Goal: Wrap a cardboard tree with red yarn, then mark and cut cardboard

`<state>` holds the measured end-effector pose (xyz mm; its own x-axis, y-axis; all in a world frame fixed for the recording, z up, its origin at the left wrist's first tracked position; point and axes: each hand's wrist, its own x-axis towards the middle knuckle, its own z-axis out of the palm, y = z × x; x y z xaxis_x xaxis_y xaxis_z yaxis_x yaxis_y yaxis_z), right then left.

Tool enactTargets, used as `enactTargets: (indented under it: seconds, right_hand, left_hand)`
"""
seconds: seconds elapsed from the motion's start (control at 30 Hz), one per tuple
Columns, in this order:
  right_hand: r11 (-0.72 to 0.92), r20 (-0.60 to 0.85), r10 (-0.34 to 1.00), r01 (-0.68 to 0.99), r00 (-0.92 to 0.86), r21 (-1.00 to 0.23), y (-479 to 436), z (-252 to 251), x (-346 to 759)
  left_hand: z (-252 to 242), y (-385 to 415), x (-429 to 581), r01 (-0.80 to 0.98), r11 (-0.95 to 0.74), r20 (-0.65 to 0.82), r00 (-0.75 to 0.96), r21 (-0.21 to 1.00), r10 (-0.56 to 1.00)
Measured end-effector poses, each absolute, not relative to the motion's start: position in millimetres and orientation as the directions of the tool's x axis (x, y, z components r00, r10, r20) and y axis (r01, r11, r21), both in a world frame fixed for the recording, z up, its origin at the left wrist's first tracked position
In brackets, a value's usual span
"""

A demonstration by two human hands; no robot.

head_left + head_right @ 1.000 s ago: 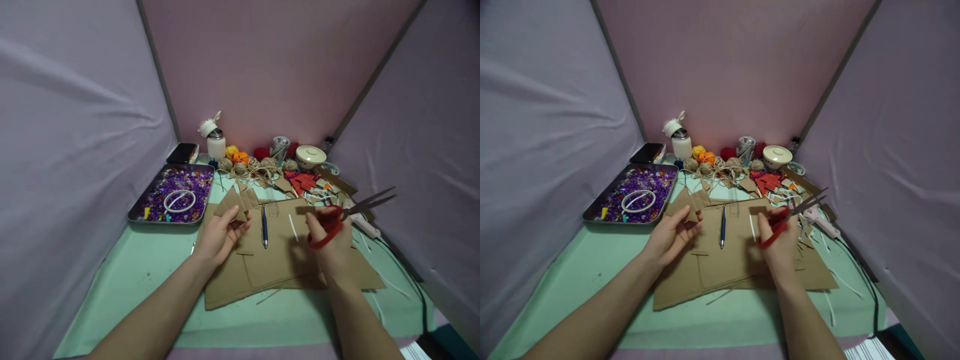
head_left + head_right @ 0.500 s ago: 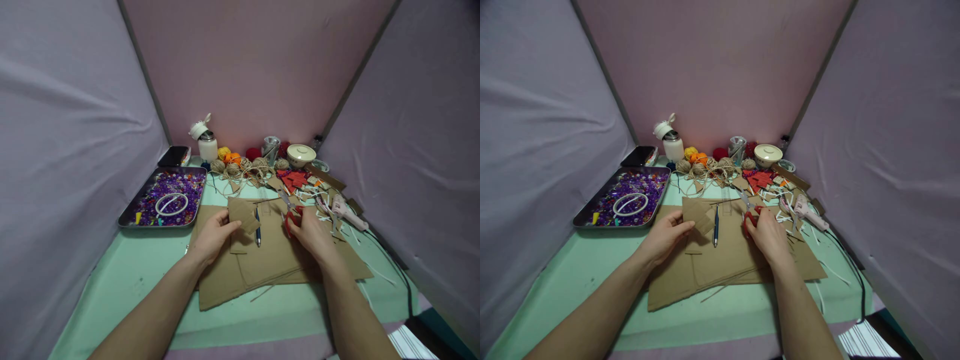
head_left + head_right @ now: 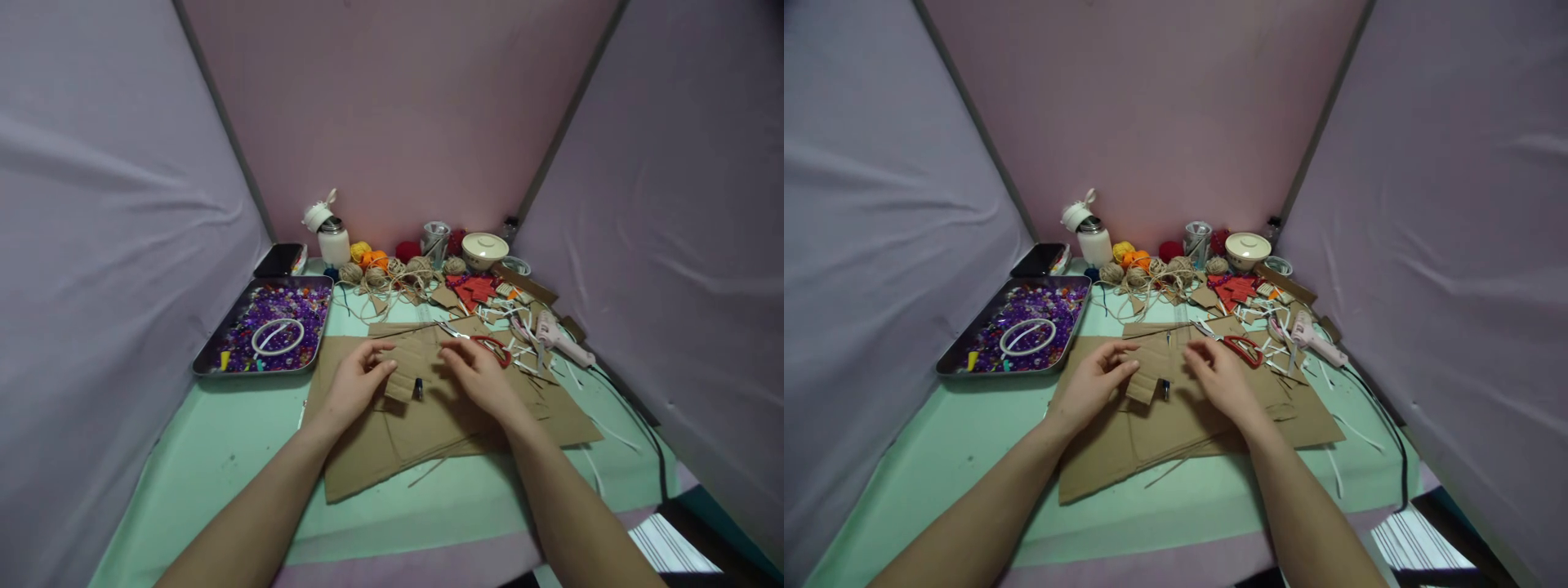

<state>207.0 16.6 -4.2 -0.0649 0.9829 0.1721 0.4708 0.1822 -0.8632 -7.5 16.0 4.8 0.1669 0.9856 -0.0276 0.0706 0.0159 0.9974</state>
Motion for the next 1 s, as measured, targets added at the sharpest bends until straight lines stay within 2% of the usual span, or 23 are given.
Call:
enactTargets:
  seconds: [0.03, 0.1, 0.23, 0.3, 0.37, 0.5, 0.57, 0.63, 0.73, 0.8, 0.93, 1.0]
  right_hand:
    - [0.137, 0.093, 0.986, 0.341, -0.142, -0.930, 14, -5, 200]
    - [0.061, 0.023, 0.978, 0.179, -0.207, -0.982, 9, -7, 189]
    - [0.048, 0.039, 0.991, 0.071, -0.126, -0.996, 8, -9, 183]
    - [0.052, 0.045, 0.994, 0.069, -0.096, -0.996, 10, -9, 184]
    - [0.089, 0.083, 0.995, 0.115, -0.061, -0.989, 10, -11, 185]
    - [0.220, 0.233, 0.972, 0.292, 0.010, -0.931, 9, -12, 184]
    - [0.247, 0.266, 0.964, 0.326, 0.017, -0.913, 8, -11, 183]
    - [0.231, 0.239, 0.971, 0.277, -0.004, -0.933, 7, -10, 183]
    - [0.128, 0.116, 0.989, 0.132, -0.093, -0.983, 6, -9, 182]
    - [0.076, 0.063, 0.989, 0.093, -0.134, -0.993, 5, -11, 180]
    - [0.083, 0.072, 0.994, 0.135, -0.084, -0.987, 3, -15, 176]
    - [0.083, 0.073, 0.995, 0.138, -0.071, -0.987, 3, -16, 175]
  left_hand:
    - [6, 14, -5, 0.058, 0.023, -0.032, 0.169, 0.998, 0.985]
    - [7, 10, 0, 0.005, 0.060, -0.059, 0.190, 0.998, 0.980]
    - [5, 5, 6, -0.113, 0.246, -0.208, 0.274, 0.963, 0.939]
    - [4, 2, 10, -0.117, 0.316, -0.270, 0.303, 0.941, 0.914]
    - [2, 0, 13, -0.101, 0.313, -0.270, 0.302, 0.944, 0.914]
    - [0, -3, 18, -0.064, 0.186, -0.164, 0.253, 0.981, 0.953]
    - [1, -3, 18, -0.034, 0.136, -0.125, 0.233, 0.990, 0.964]
    - [3, -3, 16, -0.018, 0.138, -0.131, 0.206, 0.990, 0.970]
    - [8, -1, 13, -0.047, 0.195, -0.182, 0.197, 0.980, 0.963]
    - [9, -1, 11, -0.040, 0.196, -0.184, 0.200, 0.980, 0.962]
    - [8, -3, 9, 0.170, 0.026, -0.047, 0.120, 0.985, 0.992]
    - [6, -3, 9, 0.203, -0.009, -0.012, 0.104, 0.979, 0.995]
